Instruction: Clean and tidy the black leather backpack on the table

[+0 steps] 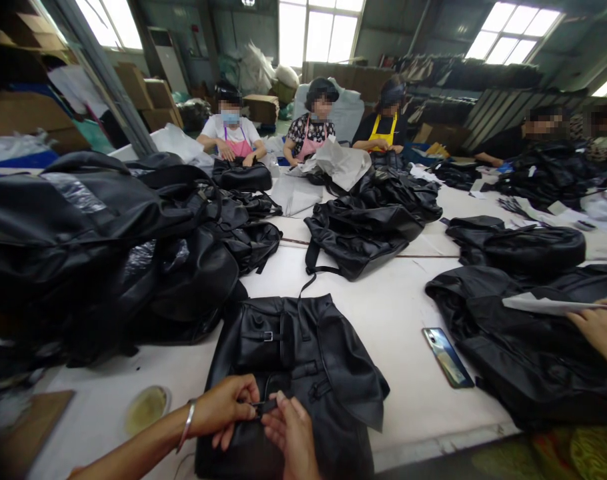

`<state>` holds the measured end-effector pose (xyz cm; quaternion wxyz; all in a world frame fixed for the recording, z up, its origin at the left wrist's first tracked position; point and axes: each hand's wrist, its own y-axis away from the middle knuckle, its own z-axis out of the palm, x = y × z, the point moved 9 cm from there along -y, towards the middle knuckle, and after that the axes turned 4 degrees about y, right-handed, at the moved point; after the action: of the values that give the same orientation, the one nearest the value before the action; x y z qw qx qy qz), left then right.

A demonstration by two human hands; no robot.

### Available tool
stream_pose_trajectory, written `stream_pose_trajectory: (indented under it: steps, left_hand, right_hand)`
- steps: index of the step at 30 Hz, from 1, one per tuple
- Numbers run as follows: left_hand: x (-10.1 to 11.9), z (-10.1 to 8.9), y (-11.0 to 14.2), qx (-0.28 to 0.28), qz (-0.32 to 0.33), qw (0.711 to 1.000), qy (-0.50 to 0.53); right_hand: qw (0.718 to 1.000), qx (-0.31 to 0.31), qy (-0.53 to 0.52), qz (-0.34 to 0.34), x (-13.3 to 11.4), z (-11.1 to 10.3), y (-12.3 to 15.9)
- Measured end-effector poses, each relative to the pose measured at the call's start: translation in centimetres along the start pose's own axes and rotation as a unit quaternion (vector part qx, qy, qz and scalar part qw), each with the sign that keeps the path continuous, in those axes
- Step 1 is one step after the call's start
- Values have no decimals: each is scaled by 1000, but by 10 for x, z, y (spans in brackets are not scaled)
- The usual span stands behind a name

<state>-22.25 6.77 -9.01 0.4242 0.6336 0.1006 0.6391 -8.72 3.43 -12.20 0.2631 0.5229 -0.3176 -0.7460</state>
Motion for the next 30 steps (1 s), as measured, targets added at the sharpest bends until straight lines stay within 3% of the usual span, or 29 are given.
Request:
stream_pose_trajectory:
  steps: [8,12,19,26,28,30]
  left_hand:
    - [-1,3,-3,26,-20,999,9]
    - [0,5,-3,26,-27,999,21]
    - [-4,5,-9,18,-42,998,39]
    - [-5,4,-7,42,-9,998,36]
    - [-3,4,-4,50,5,998,28]
    - [-3,5,-2,58,20,998,19]
  right_hand:
    - [996,-6,-67,54,8,-3,3]
    - [998,0,-60,32,5,-2,5]
    - [999,24,26,-16,-7,1,4]
    - [991,7,117,-69,-14,8,2]
    - [976,-4,187,-115,-18,13,8]
    - [939,-9,284,-192,-29,20,18]
